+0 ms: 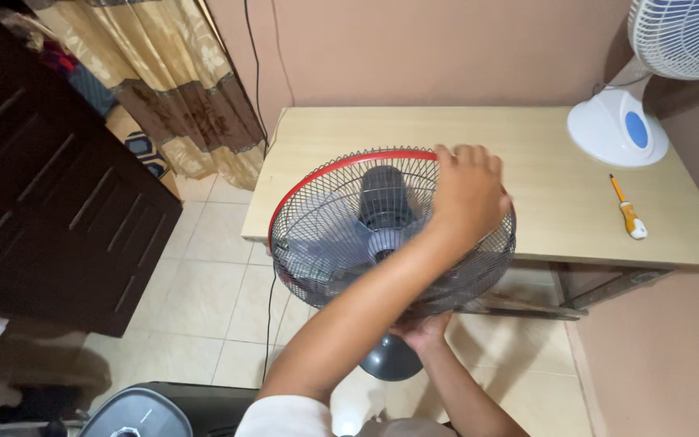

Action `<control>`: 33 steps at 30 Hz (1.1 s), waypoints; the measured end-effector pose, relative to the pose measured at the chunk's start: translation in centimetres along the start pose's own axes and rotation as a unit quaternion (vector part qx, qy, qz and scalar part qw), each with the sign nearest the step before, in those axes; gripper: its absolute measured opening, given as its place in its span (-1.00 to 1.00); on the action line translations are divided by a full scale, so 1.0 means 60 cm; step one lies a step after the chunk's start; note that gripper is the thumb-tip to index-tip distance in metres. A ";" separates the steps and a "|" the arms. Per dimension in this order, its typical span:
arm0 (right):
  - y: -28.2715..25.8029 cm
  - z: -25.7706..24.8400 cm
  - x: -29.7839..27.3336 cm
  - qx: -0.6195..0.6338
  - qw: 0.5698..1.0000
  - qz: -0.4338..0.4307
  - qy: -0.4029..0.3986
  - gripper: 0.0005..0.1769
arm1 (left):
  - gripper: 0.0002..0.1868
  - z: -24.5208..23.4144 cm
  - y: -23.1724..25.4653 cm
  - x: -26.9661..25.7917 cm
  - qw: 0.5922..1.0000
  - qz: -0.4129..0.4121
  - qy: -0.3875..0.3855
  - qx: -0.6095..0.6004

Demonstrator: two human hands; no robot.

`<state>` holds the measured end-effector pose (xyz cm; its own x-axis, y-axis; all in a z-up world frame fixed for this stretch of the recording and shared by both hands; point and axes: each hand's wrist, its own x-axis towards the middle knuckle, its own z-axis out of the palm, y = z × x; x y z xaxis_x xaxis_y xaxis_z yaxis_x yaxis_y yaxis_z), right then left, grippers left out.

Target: The person disassembles a standing fan by removing the front grille, unscrewing the blade nut, and taking off the fan blades. They then use a screwdriver to loosen screws on the motor housing before reattaching the front grille.

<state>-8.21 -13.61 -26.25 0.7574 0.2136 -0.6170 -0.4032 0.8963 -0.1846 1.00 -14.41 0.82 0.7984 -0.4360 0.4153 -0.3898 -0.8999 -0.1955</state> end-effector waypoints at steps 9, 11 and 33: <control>0.023 -0.010 0.044 0.015 0.995 -0.006 -0.096 0.21 | -0.58 0.118 0.118 0.005 0.980 0.149 0.036 0.125; 0.024 -0.014 0.044 0.014 0.996 0.000 -0.087 0.22 | -0.60 0.132 0.122 0.005 0.982 0.134 0.055 0.120; -0.010 -0.018 0.032 -0.012 0.999 0.030 0.020 0.28 | 0.00 -0.049 -0.157 -0.080 0.977 -0.077 0.126 -0.151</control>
<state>-7.08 -14.19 -28.16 0.7107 0.2513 -0.6570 -0.4602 0.8725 -0.1641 -0.52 -3.81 3.25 0.7350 -0.2452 0.6322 -0.4214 -0.8956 0.1426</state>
